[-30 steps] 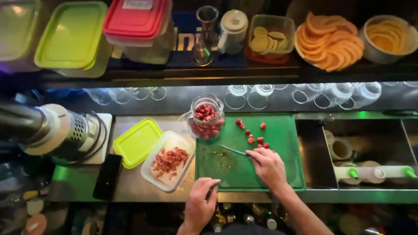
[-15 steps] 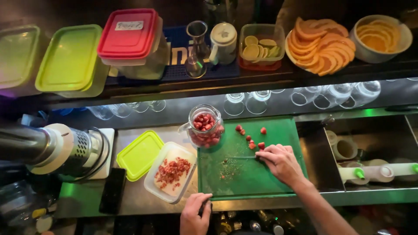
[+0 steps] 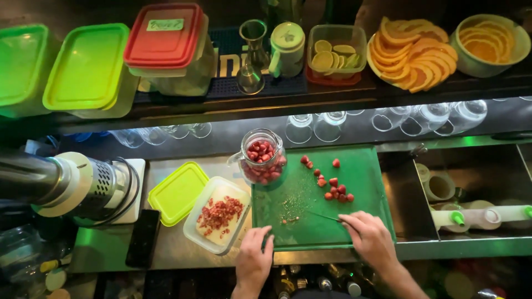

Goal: The person uses a knife to chop strawberries on a green cutting board. They repeatedly slice the fruit into small pieces and transfer them into a white plastic container. The person also occasionally wipes the knife blade with their fingers.

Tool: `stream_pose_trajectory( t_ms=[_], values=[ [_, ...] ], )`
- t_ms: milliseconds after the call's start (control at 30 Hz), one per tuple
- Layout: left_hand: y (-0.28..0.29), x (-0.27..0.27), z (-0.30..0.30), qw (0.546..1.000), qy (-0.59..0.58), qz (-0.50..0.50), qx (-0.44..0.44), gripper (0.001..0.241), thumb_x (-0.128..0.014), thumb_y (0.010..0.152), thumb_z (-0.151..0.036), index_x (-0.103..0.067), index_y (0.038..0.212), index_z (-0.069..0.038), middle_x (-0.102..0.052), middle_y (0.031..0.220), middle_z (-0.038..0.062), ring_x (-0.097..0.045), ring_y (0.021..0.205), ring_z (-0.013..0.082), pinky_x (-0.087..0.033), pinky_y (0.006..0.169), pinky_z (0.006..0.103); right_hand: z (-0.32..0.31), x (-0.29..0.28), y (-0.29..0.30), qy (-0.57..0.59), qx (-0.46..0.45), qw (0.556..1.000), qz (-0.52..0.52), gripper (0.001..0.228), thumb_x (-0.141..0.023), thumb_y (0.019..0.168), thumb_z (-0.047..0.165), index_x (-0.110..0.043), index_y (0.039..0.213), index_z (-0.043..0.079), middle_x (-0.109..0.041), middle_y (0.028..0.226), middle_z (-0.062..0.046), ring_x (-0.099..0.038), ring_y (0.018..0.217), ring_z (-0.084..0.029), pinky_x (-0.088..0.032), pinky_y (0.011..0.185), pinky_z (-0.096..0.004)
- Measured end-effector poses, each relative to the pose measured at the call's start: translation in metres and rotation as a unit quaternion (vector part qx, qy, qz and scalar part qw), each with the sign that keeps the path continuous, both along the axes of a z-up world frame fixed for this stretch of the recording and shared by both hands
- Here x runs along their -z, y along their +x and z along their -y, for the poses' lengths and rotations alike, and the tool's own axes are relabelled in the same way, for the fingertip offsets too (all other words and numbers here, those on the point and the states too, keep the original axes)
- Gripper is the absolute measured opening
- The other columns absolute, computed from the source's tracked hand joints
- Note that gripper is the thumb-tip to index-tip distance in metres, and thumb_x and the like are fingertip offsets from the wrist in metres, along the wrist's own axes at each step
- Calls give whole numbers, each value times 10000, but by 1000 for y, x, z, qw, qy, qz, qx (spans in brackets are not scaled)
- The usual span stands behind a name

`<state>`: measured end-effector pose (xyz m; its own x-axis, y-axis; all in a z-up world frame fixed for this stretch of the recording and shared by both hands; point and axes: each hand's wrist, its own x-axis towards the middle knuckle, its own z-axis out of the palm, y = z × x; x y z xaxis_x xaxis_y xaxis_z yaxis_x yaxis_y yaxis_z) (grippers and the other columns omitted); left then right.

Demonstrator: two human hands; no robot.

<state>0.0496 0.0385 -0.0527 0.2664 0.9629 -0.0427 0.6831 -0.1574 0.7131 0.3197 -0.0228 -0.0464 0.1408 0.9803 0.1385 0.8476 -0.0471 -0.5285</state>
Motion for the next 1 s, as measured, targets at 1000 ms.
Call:
stream_pose_trajectory(
  t_ms=[1000],
  values=[
    [-7,5,-2,997,63,-17,-33,119,-630,794,-205,-683,897,-181,-622,824,-12,-609,732,168,-529,607,317,15,-16,-52,23,-120,989,-88,144,-568,831,149,-627,949,92,-559,813,-40,-579,651,-181,-489,605,-302]
  ],
)
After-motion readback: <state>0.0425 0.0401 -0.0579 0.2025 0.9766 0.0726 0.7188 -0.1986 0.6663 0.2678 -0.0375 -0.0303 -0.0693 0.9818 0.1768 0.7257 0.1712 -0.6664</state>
